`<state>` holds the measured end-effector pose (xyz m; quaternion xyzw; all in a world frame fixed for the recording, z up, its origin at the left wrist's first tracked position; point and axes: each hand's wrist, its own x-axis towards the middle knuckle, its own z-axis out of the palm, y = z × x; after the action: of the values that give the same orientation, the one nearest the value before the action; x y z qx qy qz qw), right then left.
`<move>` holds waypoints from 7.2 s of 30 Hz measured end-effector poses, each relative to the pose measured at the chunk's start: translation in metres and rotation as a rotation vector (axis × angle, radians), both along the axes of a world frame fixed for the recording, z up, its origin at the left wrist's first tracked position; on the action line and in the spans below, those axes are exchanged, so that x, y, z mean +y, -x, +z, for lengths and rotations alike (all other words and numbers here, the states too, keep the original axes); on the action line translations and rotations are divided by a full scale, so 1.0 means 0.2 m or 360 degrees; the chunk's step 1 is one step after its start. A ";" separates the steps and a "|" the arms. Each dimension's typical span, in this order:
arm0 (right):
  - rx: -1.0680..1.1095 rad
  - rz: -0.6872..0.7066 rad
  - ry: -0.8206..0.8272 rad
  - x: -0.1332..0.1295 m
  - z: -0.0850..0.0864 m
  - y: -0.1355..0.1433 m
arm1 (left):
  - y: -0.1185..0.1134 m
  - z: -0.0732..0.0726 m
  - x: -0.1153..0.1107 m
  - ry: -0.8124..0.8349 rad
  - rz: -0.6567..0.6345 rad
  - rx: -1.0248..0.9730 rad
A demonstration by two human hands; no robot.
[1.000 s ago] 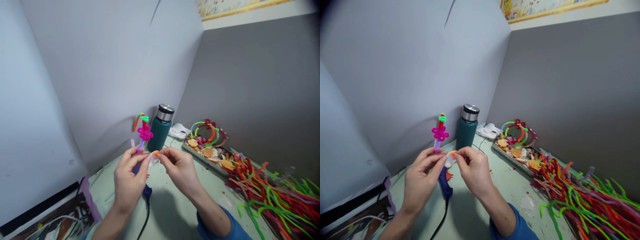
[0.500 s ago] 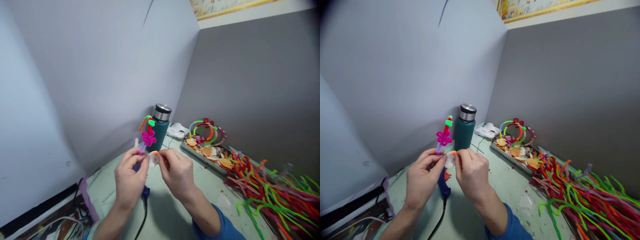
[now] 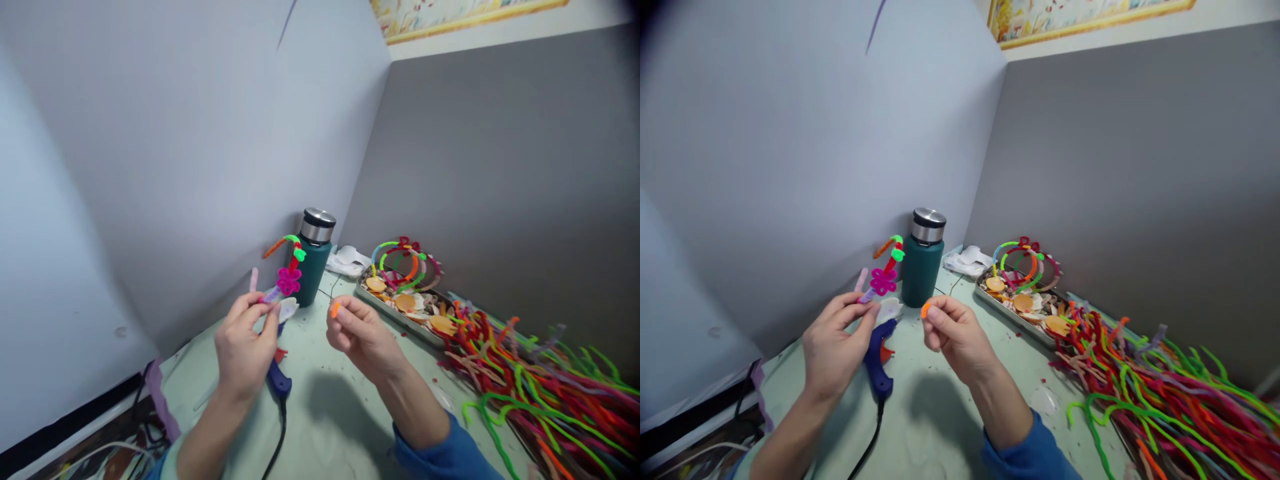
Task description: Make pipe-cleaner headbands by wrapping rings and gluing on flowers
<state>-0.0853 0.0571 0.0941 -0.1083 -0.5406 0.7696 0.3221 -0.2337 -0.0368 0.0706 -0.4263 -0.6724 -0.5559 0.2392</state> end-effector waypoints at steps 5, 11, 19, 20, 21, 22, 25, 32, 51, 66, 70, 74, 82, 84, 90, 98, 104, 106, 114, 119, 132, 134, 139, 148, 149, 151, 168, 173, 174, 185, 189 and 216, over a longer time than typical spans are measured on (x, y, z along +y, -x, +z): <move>0.0369 0.0381 0.0394 0.02 -0.11 -0.02 | 0.11 -0.07 0.07 0.0256 0.0118 0.0266; 0.0495 0.0501 0.0524 -0.01 -0.15 -0.02 | 0.19 -0.09 0.08 0.0553 0.0182 0.0369; 0.0442 0.0443 0.0477 -0.01 -0.14 -0.04 | 0.20 -0.05 0.08 0.0753 0.0239 0.0412; 0.0408 0.0419 0.0450 -0.01 -0.14 -0.04 | 0.20 -0.04 0.08 0.0775 0.0241 0.0424; 0.0371 0.0396 0.0418 -0.01 -0.14 -0.05 | 0.20 -0.04 0.07 0.0792 0.0233 0.0439; 0.0334 0.0377 0.0383 -0.02 -0.14 -0.05 | 0.20 -0.03 0.07 0.0798 0.0221 0.0451; 0.0233 0.0347 0.0283 -0.02 -0.14 -0.06 | 0.20 -0.01 0.06 0.0751 0.0184 0.0461; 0.0060 0.0202 0.0185 -0.02 -0.10 -0.08 | 0.14 0.06 0.04 0.0571 0.0104 0.0475; -0.0218 -0.0861 -0.0667 -0.24 0.13 -0.26 | -0.35 0.14 -0.02 0.0456 -0.0958 -0.0108; -0.0278 -0.1028 -0.0525 -0.16 0.04 -0.43 | -0.52 0.11 0.09 0.0664 -0.1474 -0.0457; -0.0297 -0.1026 -0.0520 -0.16 0.04 -0.43 | -0.53 0.11 0.09 0.0666 -0.1461 -0.0421; -0.0311 -0.1061 -0.0529 -0.15 0.03 -0.42 | -0.54 0.11 0.10 0.0682 -0.1419 -0.0352; -0.0360 -0.1127 -0.0599 -0.16 0.01 -0.40 | -0.53 0.09 0.09 0.0684 -0.1229 -0.0048; -0.0382 -0.1151 -0.0595 -0.16 0.00 -0.40 | -0.53 0.08 0.09 0.0656 -0.1189 0.0024; -0.0392 -0.1134 -0.0505 -0.14 -0.01 -0.38 | -0.53 0.07 0.11 0.0699 -0.1224 -0.0110; -0.0475 -0.0972 -0.0485 -0.10 -0.01 -0.41 | -0.50 0.10 0.14 0.0778 -0.1357 -0.0967; -0.0515 -0.1023 -0.0532 -0.10 -0.03 -0.40 | -0.51 0.09 0.13 0.0733 -0.1310 -0.0674; -0.0487 -0.1033 -0.0543 -0.11 -0.03 -0.39 | -0.51 0.08 0.13 0.0699 -0.1242 -0.0460; -0.0323 -0.1082 -0.0660 -0.13 -0.06 -0.37 | -0.51 0.05 0.12 0.0487 -0.1066 0.0087; -0.0256 -0.1114 -0.0550 -0.14 -0.06 -0.35 | -0.51 0.04 0.12 0.0427 -0.1056 0.0141; -0.0547 -0.0716 -0.0517 -0.03 0.03 -0.48 | -0.50 0.11 0.16 0.0669 -0.1589 -0.1437; -0.0499 -0.0739 -0.0499 -0.04 0.03 -0.47 | -0.51 0.10 0.16 0.0658 -0.1600 -0.1422; -0.0495 -0.0758 -0.0499 -0.04 0.01 -0.46 | -0.51 0.10 0.16 0.0619 -0.1553 -0.1343; -0.1706 -0.1041 -0.1588 0.19 -0.02 -0.70 | -0.42 0.09 0.12 0.0690 -0.1355 -0.0893; -0.1812 -0.1082 -0.1637 0.21 -0.01 -0.74 | -0.41 0.08 0.11 0.0738 -0.1358 -0.0772; -0.1975 -0.1028 -0.1673 0.25 0.00 -0.82 | -0.38 0.06 0.10 0.0800 -0.1340 -0.0485; -0.2786 -0.0851 -0.2073 0.37 -0.36 -0.83 | -0.42 -0.10 -0.10 0.1476 -0.1408 0.0567; -0.1915 -0.0908 -0.1625 0.20 -0.18 -0.69 | -0.38 -0.09 -0.14 0.1176 -0.1279 -0.0046; -0.1651 -0.0814 -0.1485 0.14 -0.13 -0.63 | -0.37 -0.09 -0.14 0.1110 -0.1263 -0.0230; -0.0827 -0.0312 -0.1348 -0.27 -0.05 -0.07 | -0.17 -0.08 -0.28 0.0860 -0.1326 -0.1510; -0.0832 -0.0254 -0.1440 -0.28 -0.10 0.01 | -0.08 -0.13 -0.32 0.0821 -0.1186 -0.1539; -0.1692 -0.0042 -0.0775 0.13 -0.29 0.10 | 0.08 -0.19 -0.28 0.0930 -0.0952 -0.1404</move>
<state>-0.1048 0.0840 0.0364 -0.4092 -0.7878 0.4592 0.0319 -0.2498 -0.0920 0.0323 -0.3743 -0.6838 -0.5156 -0.3555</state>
